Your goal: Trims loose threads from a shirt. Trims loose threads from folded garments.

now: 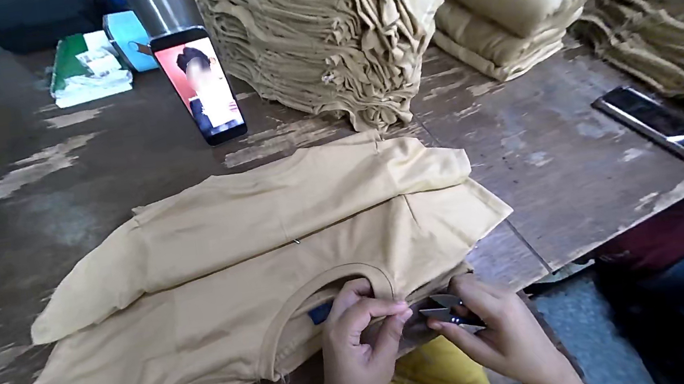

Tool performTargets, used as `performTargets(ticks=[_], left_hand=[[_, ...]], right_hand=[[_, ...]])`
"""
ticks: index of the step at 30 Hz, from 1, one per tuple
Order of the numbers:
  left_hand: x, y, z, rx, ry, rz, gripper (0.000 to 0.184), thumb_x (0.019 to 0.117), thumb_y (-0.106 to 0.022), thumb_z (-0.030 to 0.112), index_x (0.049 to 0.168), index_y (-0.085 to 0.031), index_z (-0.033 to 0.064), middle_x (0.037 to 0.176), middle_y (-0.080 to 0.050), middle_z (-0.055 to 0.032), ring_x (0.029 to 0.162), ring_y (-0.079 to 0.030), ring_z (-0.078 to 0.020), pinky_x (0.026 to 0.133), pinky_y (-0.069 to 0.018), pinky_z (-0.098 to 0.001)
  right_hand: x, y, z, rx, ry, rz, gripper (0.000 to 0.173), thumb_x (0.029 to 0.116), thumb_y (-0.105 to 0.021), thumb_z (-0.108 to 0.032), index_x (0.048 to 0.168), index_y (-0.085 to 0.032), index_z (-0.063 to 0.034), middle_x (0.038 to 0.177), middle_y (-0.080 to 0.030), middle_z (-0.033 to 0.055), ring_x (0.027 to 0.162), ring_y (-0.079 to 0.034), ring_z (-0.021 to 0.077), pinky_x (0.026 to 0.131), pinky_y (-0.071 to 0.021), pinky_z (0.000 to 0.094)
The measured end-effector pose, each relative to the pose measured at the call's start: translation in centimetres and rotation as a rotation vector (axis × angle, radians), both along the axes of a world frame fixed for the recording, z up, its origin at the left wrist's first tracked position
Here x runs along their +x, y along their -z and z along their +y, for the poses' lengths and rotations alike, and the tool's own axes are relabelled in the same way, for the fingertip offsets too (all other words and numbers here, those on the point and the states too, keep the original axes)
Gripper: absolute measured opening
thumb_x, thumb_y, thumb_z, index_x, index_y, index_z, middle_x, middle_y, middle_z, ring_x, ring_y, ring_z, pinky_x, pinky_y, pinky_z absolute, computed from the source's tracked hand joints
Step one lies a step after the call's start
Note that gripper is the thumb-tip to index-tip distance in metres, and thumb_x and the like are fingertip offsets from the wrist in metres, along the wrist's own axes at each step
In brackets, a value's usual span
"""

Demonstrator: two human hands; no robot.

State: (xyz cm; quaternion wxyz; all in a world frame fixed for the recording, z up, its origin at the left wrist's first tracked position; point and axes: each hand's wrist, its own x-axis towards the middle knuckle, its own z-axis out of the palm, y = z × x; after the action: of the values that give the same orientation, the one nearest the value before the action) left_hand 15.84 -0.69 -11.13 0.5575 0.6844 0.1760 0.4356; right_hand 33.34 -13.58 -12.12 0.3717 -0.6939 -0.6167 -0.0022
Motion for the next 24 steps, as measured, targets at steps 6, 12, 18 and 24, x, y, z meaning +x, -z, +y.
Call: performTargets(ticks=[6,12,18,24], left_hand=[[-0.6,0.1,-0.1,0.033,0.051,-0.002,0.006,0.0928,-0.075,0.015,0.098,-0.073,0.0123,0.115,-0.066,-0.0012,0.105,-0.064,-0.0018,0.090,-0.0560,-0.0174],[-0.8,0.3,-0.3,0.087,0.050,0.010,0.006,0.0924,-0.075,0.014,0.098,-0.073,0.0126,0.119,-0.064,-0.0039,0.102,-0.065,-0.0014,0.088,-0.0566,-0.0167],[-2.5,-1.6,-0.4,0.203,0.117,0.221,0.009,0.0908,-0.076,0.018,0.090,-0.078,0.0094,0.121,-0.069,-0.0157,0.115,-0.066,-0.0118,0.099,-0.0542,-0.0237],[-3.5,-2.8,-1.6,0.681,0.193,0.585,0.015,0.0940,-0.064,0.015,0.085,-0.076,0.0160,0.101,-0.074,-0.0085,0.103,-0.071,-0.0249,0.094,-0.0553,-0.0429]], right_hand=[[-1.2,0.6,0.8,0.009,-0.011,-0.133,0.046,0.1021,-0.054,-0.049,0.078,-0.054,-0.0105,0.066,-0.052,0.0041,0.054,-0.051,0.0141,0.048,-0.0425,0.0278],[-1.5,0.2,2.1,0.040,-0.023,-0.182,0.044,0.1051,-0.046,-0.043,0.077,-0.055,-0.0115,0.063,-0.054,0.0032,0.054,-0.054,0.0149,0.048,-0.0435,0.0282],[0.1,-1.9,1.8,0.037,-0.049,-0.071,0.046,0.1056,-0.049,-0.045,0.078,-0.057,-0.0089,0.064,-0.054,0.0035,0.055,-0.052,0.0114,0.051,-0.0433,0.0269],[-1.7,-2.5,4.5,-0.059,-0.158,0.324,0.041,0.0921,-0.072,-0.043,0.079,-0.057,-0.0075,0.065,-0.052,-0.0026,0.058,-0.046,-0.0014,0.053,-0.0391,0.0145]])
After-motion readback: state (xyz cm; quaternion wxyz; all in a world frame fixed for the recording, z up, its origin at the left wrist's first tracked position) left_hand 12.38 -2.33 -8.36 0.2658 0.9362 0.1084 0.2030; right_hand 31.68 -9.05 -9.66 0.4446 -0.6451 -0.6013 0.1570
